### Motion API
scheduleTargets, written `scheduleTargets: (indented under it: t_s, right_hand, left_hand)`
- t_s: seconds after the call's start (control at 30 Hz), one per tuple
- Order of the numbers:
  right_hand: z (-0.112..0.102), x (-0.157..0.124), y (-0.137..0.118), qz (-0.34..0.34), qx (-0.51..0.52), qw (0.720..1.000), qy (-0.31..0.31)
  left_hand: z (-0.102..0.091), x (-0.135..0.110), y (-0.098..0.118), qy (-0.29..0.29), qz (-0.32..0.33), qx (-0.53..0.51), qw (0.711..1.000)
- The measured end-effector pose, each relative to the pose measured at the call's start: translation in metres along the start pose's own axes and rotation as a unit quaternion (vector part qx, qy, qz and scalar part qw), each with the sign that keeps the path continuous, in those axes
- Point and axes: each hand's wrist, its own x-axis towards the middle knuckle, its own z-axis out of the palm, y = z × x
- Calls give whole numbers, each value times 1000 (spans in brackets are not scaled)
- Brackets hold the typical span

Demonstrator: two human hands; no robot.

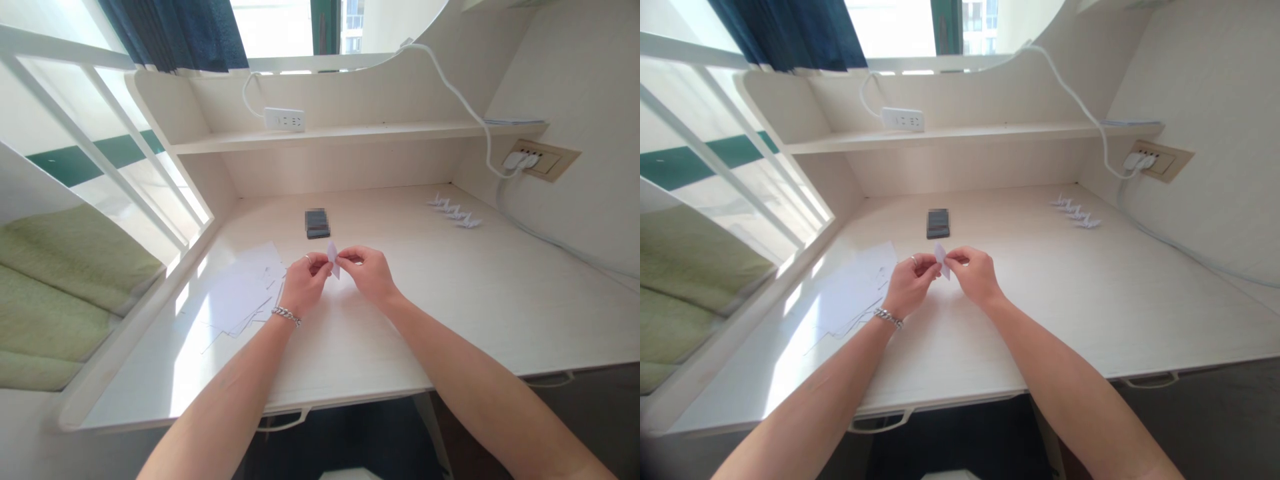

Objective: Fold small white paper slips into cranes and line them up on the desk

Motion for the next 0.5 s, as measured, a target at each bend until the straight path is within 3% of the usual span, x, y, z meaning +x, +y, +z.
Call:
scheduleTargets:
  t_s: [0.5]
  right_hand:
    - [-1,1,2,33,18,999,-7]
  left_hand:
    - [-1,1,-1,1,7,41,999]
